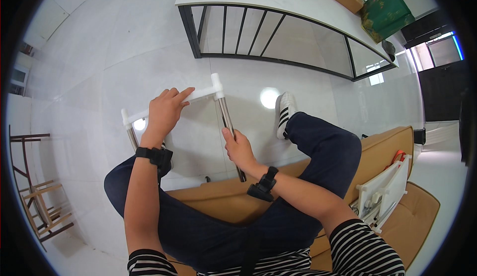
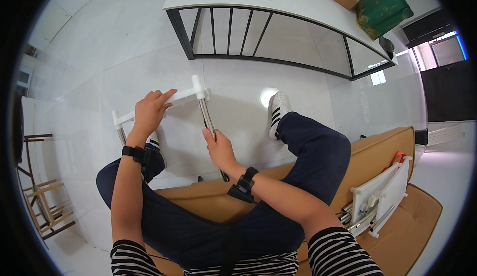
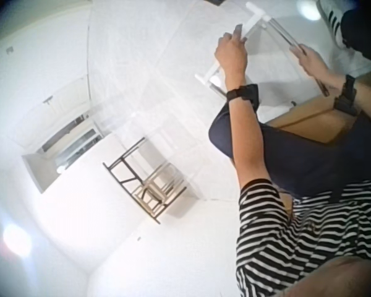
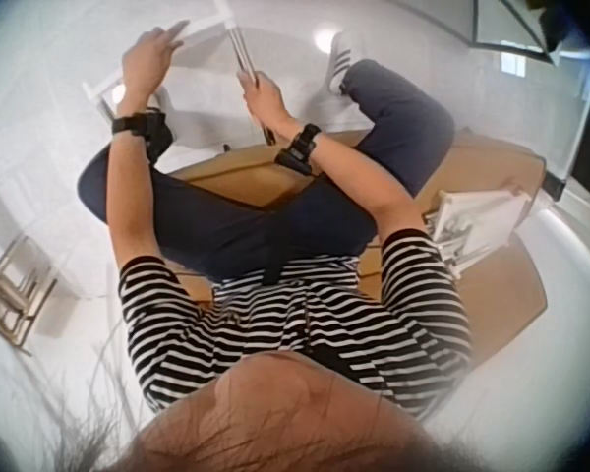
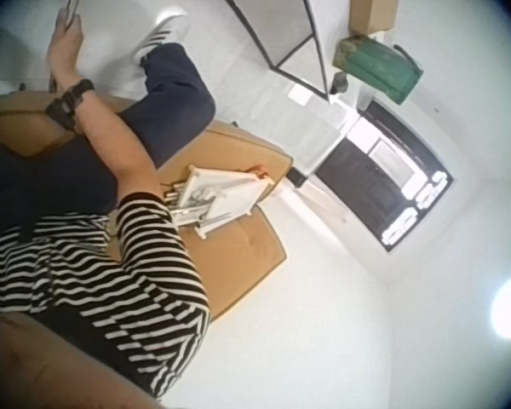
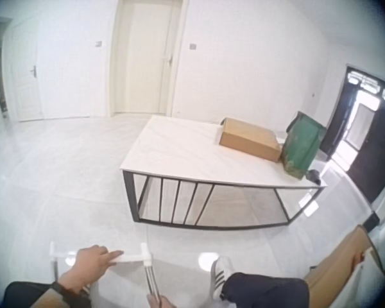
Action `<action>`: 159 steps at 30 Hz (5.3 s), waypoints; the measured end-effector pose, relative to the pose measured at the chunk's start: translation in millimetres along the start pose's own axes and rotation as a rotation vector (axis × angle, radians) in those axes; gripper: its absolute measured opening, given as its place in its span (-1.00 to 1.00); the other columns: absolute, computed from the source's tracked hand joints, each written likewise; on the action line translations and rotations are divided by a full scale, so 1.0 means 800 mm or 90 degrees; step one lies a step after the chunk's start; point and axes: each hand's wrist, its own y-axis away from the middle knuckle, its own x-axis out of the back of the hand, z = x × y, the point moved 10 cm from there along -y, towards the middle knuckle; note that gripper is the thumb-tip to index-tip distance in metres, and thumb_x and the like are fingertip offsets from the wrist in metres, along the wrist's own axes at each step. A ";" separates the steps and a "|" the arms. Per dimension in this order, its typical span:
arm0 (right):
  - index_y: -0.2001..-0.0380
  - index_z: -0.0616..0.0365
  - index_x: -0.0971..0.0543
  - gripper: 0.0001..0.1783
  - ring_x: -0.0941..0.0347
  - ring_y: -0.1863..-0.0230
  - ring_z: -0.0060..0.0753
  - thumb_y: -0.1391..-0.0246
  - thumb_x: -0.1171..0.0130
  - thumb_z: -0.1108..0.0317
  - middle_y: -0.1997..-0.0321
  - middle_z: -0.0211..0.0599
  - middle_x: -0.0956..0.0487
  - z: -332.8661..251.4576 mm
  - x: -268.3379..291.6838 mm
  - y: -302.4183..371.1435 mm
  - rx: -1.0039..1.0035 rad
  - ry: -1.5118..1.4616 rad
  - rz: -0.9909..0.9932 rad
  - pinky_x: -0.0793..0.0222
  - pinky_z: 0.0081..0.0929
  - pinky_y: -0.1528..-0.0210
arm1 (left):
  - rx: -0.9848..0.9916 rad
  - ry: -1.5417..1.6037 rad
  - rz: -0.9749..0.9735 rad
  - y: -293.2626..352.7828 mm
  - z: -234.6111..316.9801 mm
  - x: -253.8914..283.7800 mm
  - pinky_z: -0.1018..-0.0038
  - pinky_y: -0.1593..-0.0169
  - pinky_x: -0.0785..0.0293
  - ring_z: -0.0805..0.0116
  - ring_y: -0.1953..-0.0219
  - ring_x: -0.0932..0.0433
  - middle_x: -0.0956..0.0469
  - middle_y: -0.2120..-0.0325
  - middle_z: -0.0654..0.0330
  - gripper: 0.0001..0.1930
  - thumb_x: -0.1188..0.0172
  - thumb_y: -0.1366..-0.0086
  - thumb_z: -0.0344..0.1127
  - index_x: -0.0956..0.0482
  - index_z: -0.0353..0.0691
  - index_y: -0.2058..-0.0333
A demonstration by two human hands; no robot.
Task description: Assembling a white plastic and metal shelving unit or stand.
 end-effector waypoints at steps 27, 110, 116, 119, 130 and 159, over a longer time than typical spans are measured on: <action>0.10 0.15 -0.31 -0.71 -0.29 0.53 -0.51 -0.09 -0.05 0.48 0.36 -0.30 -0.36 -0.159 0.519 0.209 0.172 -0.292 0.505 -0.29 -0.55 0.57 | 0.297 -0.057 -0.045 0.046 -0.203 -0.014 0.13 0.03 -0.40 -0.09 0.12 -0.52 -0.56 0.22 -0.14 -0.58 -0.25 -0.09 -0.30 -0.49 -0.32 0.07; 0.56 0.15 -0.36 -0.66 -0.16 0.73 -0.65 -0.15 -0.15 0.18 0.69 -0.50 -0.30 0.023 -0.058 0.078 -0.379 0.033 -0.669 -0.14 -0.59 0.69 | 0.143 0.282 -0.127 0.033 -0.008 -0.013 0.32 0.36 -0.39 0.16 0.52 -0.45 -0.50 0.55 0.06 -0.52 -0.12 -0.22 -0.26 -0.42 0.19 -0.15; 0.57 0.18 -0.35 -0.63 -0.17 0.76 -0.60 -0.15 -0.12 0.15 0.71 -0.45 -0.31 0.001 -0.062 0.067 -0.238 0.211 -0.568 -0.14 -0.54 0.72 | 0.190 0.287 -0.134 0.039 -0.026 -0.016 0.32 0.37 -0.38 0.16 0.54 -0.43 -0.49 0.56 0.04 -0.53 -0.13 -0.22 -0.25 -0.44 0.22 -0.13; 0.58 0.17 -0.35 -0.63 -0.19 0.77 -0.61 -0.16 -0.12 0.15 0.75 -0.44 -0.29 -0.007 -0.058 0.064 -0.210 0.276 -0.533 -0.12 -0.56 0.72 | 0.193 0.292 -0.127 0.039 -0.026 -0.014 0.32 0.37 -0.39 0.15 0.54 -0.43 -0.50 0.55 0.02 -0.53 -0.13 -0.21 -0.25 -0.45 0.22 -0.13; 0.50 0.34 -0.48 -0.62 -0.27 0.82 -0.49 -0.04 -0.10 0.15 0.73 -0.30 -0.39 -0.035 -0.097 0.046 -0.186 0.286 -0.448 -0.23 -0.45 0.76 | 0.208 0.321 -0.077 0.033 -0.074 -0.010 0.29 0.32 -0.41 0.07 0.51 -0.44 -0.52 0.52 -0.04 -0.51 -0.13 -0.19 -0.23 -0.44 0.32 -0.12; 0.45 0.19 -0.41 -0.64 -0.21 0.71 -0.55 -0.10 -0.18 0.10 0.64 -0.36 -0.38 -0.024 -0.072 0.046 -0.036 0.343 -0.468 -0.21 -0.50 0.64 | 0.212 0.346 -0.146 0.030 -0.042 -0.018 0.54 0.40 -0.28 0.47 0.58 -0.19 -0.30 0.65 0.16 -0.53 -0.15 -0.20 -0.34 -0.47 0.11 -0.12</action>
